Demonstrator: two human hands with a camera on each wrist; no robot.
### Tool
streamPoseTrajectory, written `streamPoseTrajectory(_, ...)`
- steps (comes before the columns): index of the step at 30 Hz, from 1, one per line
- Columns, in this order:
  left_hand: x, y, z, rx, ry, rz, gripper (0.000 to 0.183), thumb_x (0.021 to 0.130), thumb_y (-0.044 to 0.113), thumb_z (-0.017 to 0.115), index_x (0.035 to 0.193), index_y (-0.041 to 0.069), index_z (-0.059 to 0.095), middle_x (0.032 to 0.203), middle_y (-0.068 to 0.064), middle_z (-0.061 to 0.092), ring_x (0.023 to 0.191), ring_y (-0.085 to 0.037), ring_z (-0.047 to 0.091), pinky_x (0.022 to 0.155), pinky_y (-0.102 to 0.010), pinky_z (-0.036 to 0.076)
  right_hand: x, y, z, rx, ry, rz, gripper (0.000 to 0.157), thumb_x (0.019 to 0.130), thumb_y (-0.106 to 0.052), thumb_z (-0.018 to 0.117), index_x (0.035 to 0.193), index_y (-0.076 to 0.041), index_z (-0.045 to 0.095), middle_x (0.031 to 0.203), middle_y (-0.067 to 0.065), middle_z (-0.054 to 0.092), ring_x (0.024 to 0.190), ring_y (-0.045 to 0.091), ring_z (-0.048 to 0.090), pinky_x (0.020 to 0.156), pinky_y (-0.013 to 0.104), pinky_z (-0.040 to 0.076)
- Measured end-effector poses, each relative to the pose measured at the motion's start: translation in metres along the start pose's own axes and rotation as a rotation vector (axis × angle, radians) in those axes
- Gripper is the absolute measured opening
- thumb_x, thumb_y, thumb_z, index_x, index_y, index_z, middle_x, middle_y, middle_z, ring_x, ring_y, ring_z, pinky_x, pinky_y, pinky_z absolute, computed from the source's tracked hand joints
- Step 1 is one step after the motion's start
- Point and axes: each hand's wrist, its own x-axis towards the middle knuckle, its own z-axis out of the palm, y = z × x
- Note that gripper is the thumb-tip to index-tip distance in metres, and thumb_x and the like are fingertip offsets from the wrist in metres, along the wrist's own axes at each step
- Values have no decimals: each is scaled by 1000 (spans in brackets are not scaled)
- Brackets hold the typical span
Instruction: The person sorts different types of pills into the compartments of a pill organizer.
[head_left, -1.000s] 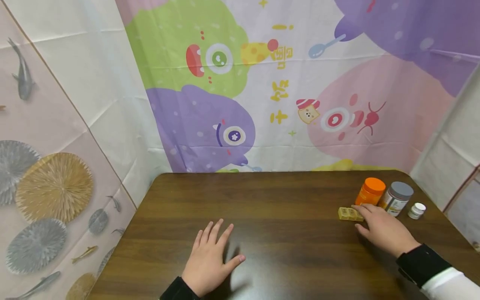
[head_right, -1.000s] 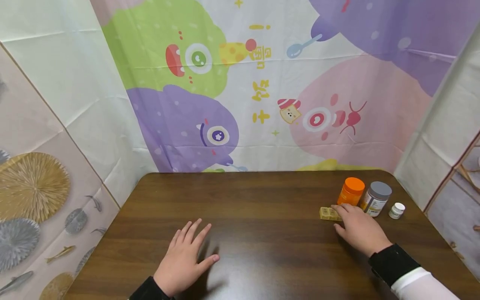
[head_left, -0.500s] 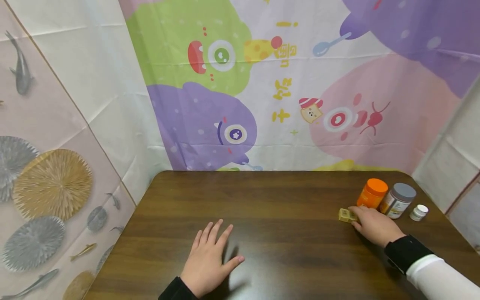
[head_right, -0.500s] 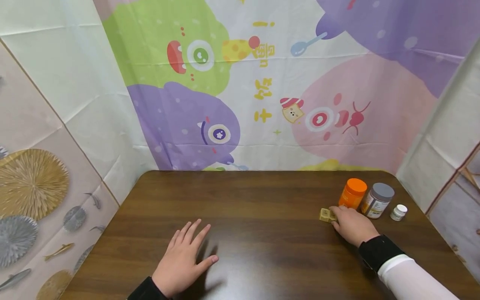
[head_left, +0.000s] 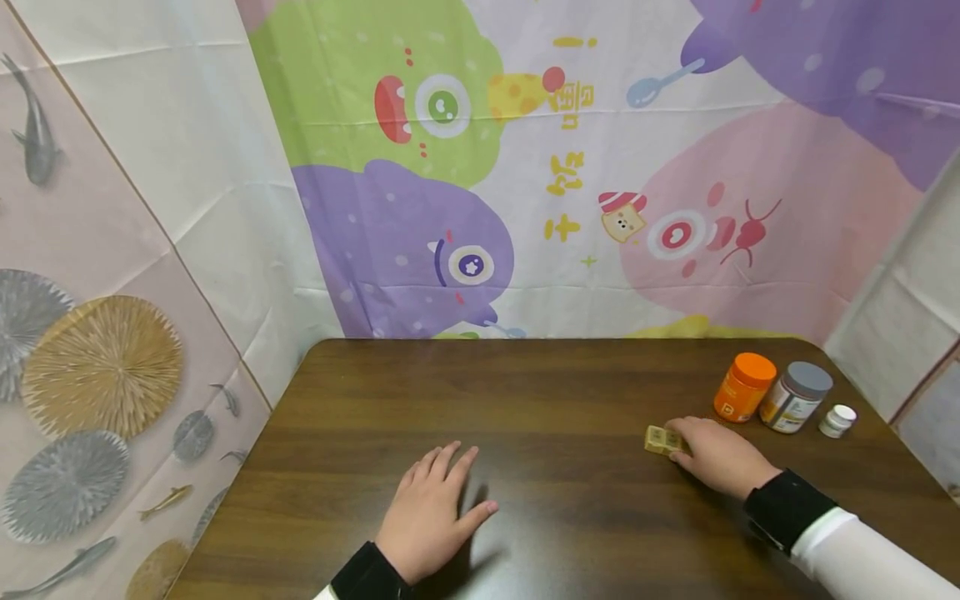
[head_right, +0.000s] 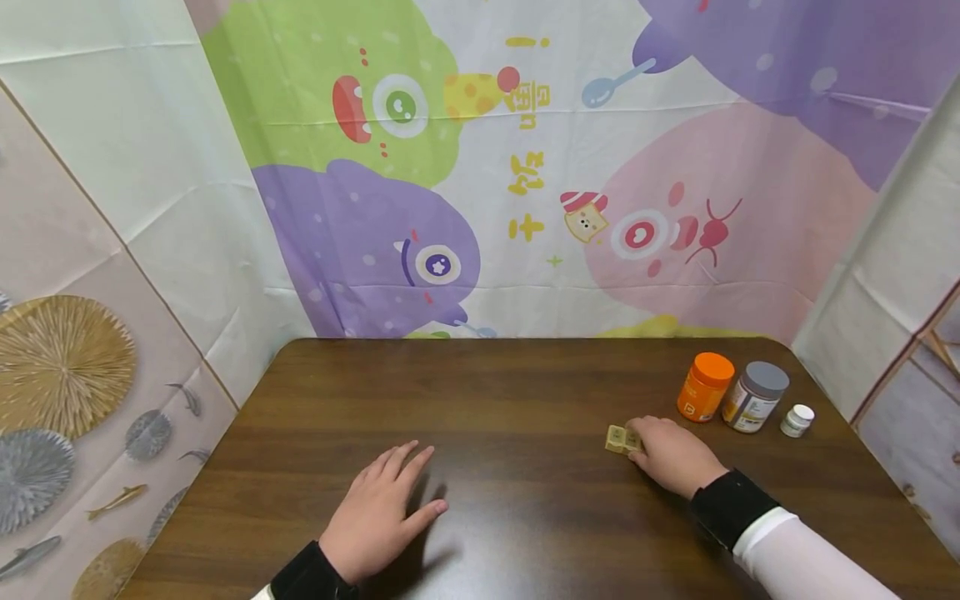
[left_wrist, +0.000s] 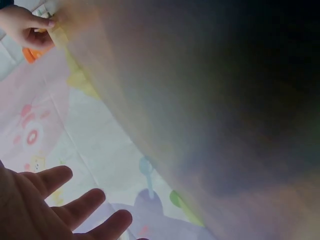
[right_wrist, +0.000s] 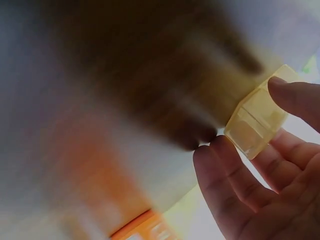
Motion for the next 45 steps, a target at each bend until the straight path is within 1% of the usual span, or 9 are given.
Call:
streamPoseTrajectory(4,9,7,1,10,-30,37,73,91,66,47,145,17,45,138,-10,50,124,-29,41,99,-54,38,4,-26,4,13,-21,-27,37,82,-18,76,112,0,63,98,9,66,82,19,57,74,43,51)
streamPoseTrajectory(10,29,22,4,36,-119,78,71,91,67,45,140,16,50,132,-6,57,116,-26,51,92,-51,46,11,-70,11,37,-45,-86,37,84,-20,75,115,-4,63,102,5,64,88,17,56,77,41,51)
streamPoseTrajectory(15,49,38,9,67,-135,147,64,89,63,53,132,16,58,124,-4,63,105,-22,58,82,-45,51,13,-98,16,63,-52,-125,36,84,-20,75,114,-4,64,99,4,63,86,16,54,73,38,51)
streamPoseTrajectory(18,59,48,15,89,-148,190,58,88,59,58,128,17,61,120,-2,65,99,-19,61,77,-41,54,13,-107,19,89,-58,-143,34,84,-20,75,113,-4,65,98,2,62,84,15,54,72,38,51)
streamPoseTrajectory(21,66,56,19,102,-169,212,54,87,56,63,126,18,63,117,-1,67,96,-18,62,73,-39,55,13,-113,21,115,-65,-170,32,84,-20,75,112,-6,65,97,0,62,83,14,53,70,37,51)
streamPoseTrajectory(24,70,62,22,100,-178,220,50,86,53,67,122,18,65,111,1,69,90,-17,63,68,-38,55,13,-116,22,130,-62,-200,30,84,-20,74,110,-7,66,94,-2,61,80,12,52,67,33,49)
streamPoseTrajectory(31,80,73,30,92,-137,260,37,84,45,72,111,19,68,94,5,70,74,-11,60,54,-29,50,14,-116,24,136,-52,-229,26,85,-21,73,108,-11,67,93,-4,61,79,10,50,63,28,46)
streamPoseTrajectory(38,86,78,32,113,-93,276,26,81,39,76,95,18,70,82,5,68,67,-10,59,54,-28,49,16,-117,24,148,-48,-238,23,85,-22,73,106,-11,68,91,-6,60,78,9,50,63,28,47)
streamPoseTrajectory(45,90,79,33,130,-85,282,23,81,39,76,87,18,70,75,5,68,64,-10,59,54,-30,49,18,-116,24,142,-24,-244,23,85,-21,73,106,-12,69,93,-5,62,82,9,52,66,30,49)
